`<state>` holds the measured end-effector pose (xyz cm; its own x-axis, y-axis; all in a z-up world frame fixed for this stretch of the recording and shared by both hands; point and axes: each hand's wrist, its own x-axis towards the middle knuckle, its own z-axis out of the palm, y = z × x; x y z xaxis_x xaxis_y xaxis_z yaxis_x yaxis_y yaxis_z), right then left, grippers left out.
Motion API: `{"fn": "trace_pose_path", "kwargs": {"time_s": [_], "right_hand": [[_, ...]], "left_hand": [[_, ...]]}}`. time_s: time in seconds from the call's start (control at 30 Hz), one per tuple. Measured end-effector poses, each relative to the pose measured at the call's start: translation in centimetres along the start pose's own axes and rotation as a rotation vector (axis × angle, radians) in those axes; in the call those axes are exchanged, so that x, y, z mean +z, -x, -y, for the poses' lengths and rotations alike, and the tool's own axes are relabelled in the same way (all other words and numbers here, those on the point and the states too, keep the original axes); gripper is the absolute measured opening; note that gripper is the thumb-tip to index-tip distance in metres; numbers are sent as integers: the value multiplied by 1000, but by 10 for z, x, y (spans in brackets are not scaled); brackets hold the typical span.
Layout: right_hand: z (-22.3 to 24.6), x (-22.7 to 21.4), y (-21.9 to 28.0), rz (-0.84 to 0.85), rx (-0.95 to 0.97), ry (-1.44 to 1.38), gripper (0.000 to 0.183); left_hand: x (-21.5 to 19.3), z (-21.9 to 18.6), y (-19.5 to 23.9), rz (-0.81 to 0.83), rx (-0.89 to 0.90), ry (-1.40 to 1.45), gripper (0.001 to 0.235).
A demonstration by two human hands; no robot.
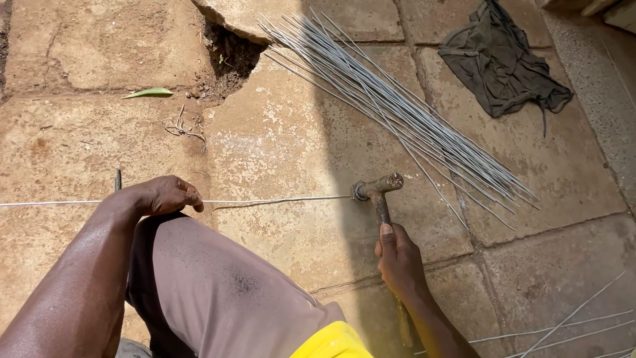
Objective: Straightening thin metal rods by tapping them with a hammer against a stone surface
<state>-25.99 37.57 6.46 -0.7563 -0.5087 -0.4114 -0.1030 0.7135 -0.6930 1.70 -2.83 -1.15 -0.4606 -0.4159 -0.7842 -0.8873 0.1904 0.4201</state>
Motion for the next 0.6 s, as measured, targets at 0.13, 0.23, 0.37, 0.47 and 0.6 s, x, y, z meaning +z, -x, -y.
{"fn": "trace_pose_path", "kwargs": {"time_s": [0.13, 0.23, 0.37, 0.47, 0.6], "right_hand": [[-6, 6, -9, 50, 77, 160, 50], [-4, 10, -5, 60, 112, 87, 50], [-11, 18, -11, 0, -60, 169, 48], [-11, 21, -6, 13, -63, 215, 49], [3, 27, 0, 26, -74, 173, 49]], "left_hand": [[4, -2, 2, 1, -35, 10, 27], [5, 6, 0, 8, -39, 41, 25], [5, 4, -8, 4, 1, 63, 25], [7, 2, -7, 15, 1, 38, 27], [7, -3, 0, 21, -20, 72, 26]]}}
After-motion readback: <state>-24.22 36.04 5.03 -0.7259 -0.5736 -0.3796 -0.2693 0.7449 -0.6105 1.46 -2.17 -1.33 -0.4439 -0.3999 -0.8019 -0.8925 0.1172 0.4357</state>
